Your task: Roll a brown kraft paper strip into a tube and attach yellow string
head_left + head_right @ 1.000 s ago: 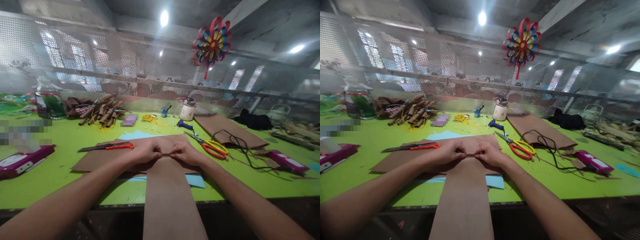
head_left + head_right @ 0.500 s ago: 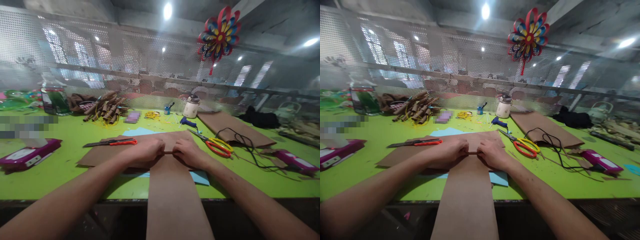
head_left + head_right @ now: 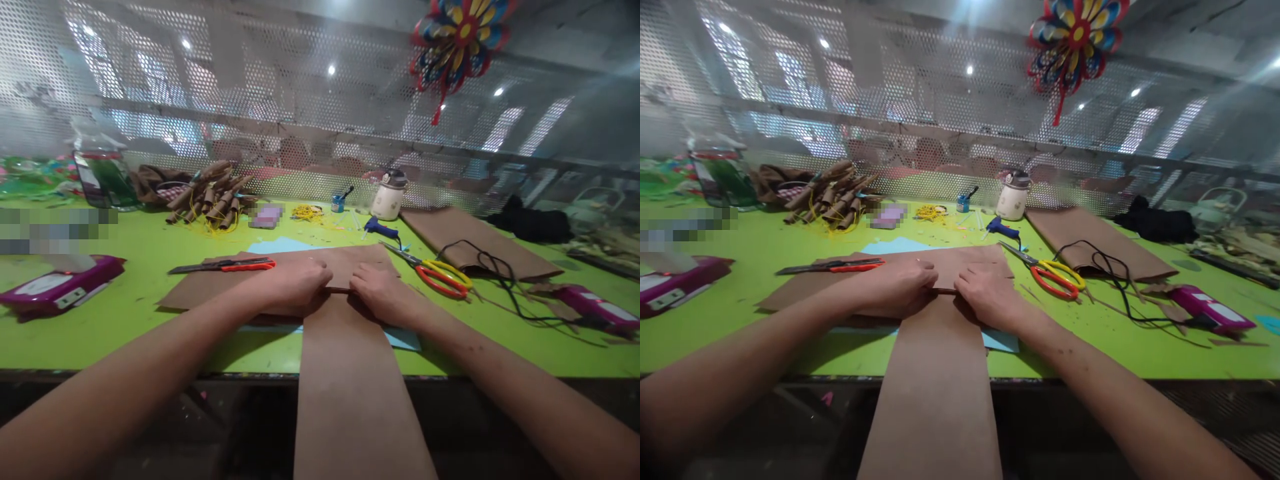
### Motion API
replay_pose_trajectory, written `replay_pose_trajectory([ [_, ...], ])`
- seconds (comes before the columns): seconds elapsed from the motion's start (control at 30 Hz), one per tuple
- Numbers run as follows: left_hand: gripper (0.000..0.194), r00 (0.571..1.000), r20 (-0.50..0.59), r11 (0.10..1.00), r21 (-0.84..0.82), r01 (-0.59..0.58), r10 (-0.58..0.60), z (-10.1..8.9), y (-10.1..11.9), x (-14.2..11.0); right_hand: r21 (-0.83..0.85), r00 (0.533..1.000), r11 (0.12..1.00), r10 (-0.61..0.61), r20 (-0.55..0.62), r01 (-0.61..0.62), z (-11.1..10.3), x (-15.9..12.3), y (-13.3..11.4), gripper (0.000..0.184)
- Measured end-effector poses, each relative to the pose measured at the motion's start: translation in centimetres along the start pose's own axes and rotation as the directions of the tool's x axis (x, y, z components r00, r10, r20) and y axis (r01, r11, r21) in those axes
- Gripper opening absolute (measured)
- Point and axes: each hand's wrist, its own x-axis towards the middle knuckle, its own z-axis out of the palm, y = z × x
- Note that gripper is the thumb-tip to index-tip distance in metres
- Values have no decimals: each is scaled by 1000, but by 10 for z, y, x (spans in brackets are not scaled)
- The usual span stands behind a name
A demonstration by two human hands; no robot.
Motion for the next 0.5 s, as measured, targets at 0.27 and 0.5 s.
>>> replay_pose_trajectory([
  [0.27,16,997,19,995,67,-76,75,9,0,0,-66,1000,997,-30,10,30,1,-1,-5,18],
  [0.5,29,997,-1,973,-218,80,-82,-8,0,3,-33,995,999,-17,-97,14,-1,-1,-6,20],
])
